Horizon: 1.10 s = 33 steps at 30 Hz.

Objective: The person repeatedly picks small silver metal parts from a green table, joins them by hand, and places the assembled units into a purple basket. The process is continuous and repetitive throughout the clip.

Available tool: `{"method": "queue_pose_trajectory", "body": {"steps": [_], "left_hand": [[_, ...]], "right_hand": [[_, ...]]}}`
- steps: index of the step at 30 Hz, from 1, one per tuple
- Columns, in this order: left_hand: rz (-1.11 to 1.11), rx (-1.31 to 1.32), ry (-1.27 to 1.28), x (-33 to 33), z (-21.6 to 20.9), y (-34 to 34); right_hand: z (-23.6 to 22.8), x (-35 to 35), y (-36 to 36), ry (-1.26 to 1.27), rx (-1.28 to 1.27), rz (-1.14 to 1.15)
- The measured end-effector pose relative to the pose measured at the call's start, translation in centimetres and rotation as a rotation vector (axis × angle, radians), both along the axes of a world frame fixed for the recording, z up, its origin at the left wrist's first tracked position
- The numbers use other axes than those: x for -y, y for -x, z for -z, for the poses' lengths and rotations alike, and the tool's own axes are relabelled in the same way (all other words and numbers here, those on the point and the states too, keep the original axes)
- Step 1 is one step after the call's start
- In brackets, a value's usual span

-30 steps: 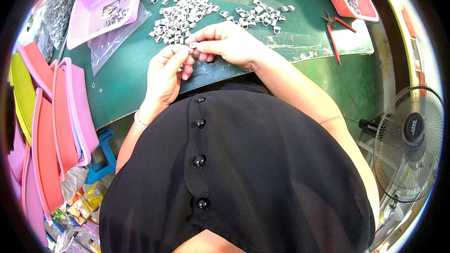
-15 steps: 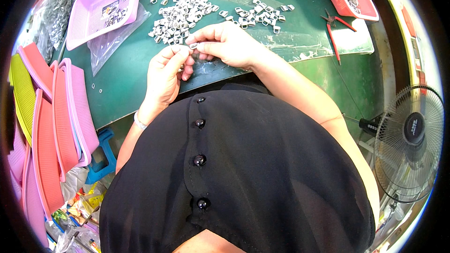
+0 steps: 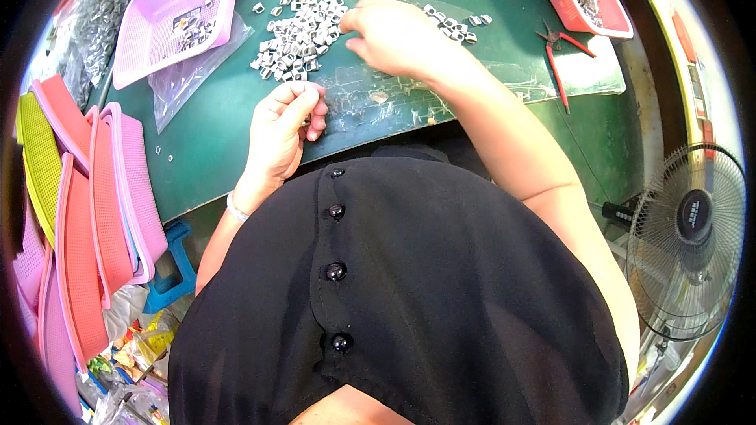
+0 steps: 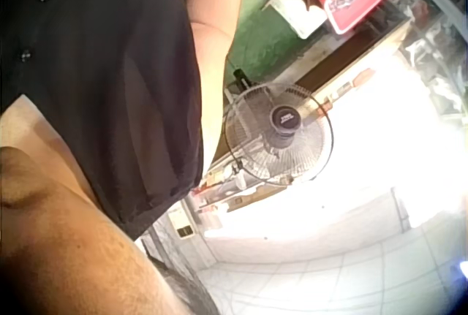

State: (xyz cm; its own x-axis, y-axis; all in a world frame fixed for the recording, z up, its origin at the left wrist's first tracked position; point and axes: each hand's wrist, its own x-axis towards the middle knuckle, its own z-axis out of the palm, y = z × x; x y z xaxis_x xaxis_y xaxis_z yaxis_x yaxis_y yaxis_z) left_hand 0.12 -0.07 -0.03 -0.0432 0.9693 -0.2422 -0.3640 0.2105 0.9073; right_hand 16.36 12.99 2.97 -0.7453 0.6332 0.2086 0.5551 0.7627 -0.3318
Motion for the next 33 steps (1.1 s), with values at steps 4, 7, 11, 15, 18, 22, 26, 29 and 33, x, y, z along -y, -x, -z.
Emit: {"method": "queue_pose_trajectory", "body": {"steps": [4, 7, 11, 15, 18, 22, 26, 29, 33], "left_hand": [[-0.008, 0.021, 0.008, 0.1, 0.0, 0.2], [-0.003, 0.044, 0.001, 0.1, 0.0, 0.3], [0.005, 0.032, -0.004, 0.0, 0.0, 0.3], [0.015, 0.017, 0.013, -0.1, 0.2, 0.4], [0.016, 0.016, 0.006, -0.1, 0.0, 0.3], [0.023, 0.034, 0.007, -0.3, 0.1, 0.4], [0.013, 0.02, 0.013, -0.2, -0.1, 0.3], [0.011, 0.016, 0.026, -0.2, 0.1, 0.3], [0.018, 0.019, 0.019, -0.2, 0.0, 0.4]], "right_hand": [[1.2, -0.7, 2.6, -0.039, -0.064, -0.033], [1.1, -1.0, 3.2, -0.006, -0.045, -0.038], [1.6, -1.4, 3.0, 0.016, -0.092, -0.068], [0.7, -3.0, 1.2, -0.027, -0.205, -0.055], [0.1, -6.2, -1.2, -0.054, -0.089, 0.224], [0.3, -10.0, -4.5, -0.074, 0.181, 0.446], [1.2, -9.0, -4.6, -0.315, 0.055, 0.295], [0.6, -6.4, -2.1, 0.075, 0.018, 0.103], [1.8, -3.8, -0.5, -0.011, -0.01, 0.03]]}}
